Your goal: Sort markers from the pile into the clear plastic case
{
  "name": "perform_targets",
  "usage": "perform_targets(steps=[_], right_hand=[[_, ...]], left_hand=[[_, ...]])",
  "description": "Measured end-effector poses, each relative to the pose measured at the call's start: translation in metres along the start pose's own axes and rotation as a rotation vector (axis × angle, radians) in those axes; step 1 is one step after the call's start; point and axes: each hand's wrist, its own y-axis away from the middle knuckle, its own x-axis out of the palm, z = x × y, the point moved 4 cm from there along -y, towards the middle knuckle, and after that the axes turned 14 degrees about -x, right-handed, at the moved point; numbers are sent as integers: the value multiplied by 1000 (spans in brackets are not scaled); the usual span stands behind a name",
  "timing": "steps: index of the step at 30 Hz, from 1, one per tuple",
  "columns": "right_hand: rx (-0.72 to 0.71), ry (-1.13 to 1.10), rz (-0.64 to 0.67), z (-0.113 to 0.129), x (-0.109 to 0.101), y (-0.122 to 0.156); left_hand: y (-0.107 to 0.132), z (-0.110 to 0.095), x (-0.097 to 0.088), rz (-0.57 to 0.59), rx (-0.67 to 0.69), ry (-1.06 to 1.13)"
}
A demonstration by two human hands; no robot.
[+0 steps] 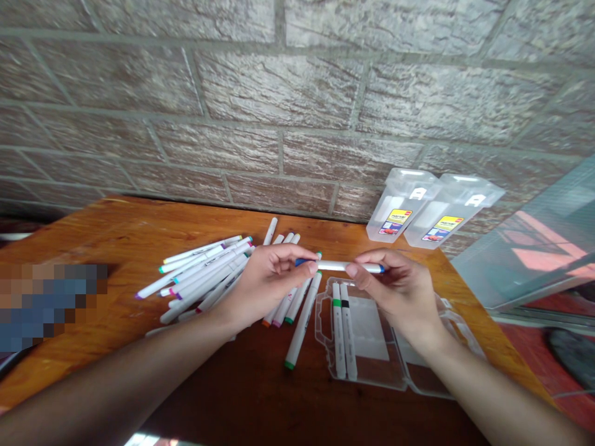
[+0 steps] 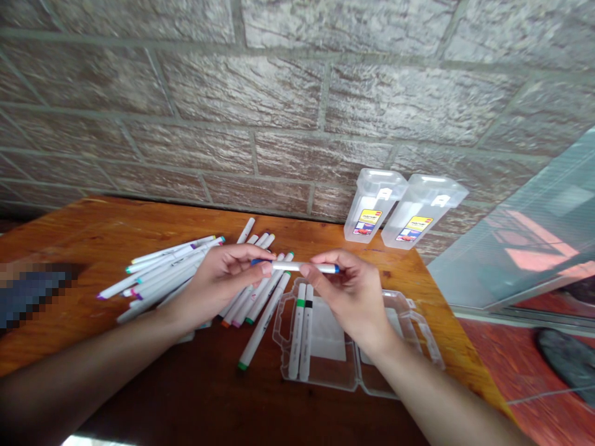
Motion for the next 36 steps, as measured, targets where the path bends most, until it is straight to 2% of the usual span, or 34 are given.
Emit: perform_targets(steps=[6, 11, 18, 25, 36], right_hand=[[-135, 163, 114, 6, 5, 7], [-201, 281, 191, 12, 6, 11], [-208, 339, 195, 11, 5, 10], [-217, 348, 198, 13, 7, 10], [-201, 305, 206, 13, 9, 13]], left_hand=[[8, -5, 8, -8, 100, -143], [12, 1, 12, 61, 141, -225], [15, 1, 13, 61, 126, -268], [20, -4, 13, 27, 192, -390], [14, -4, 11, 30, 173, -289]])
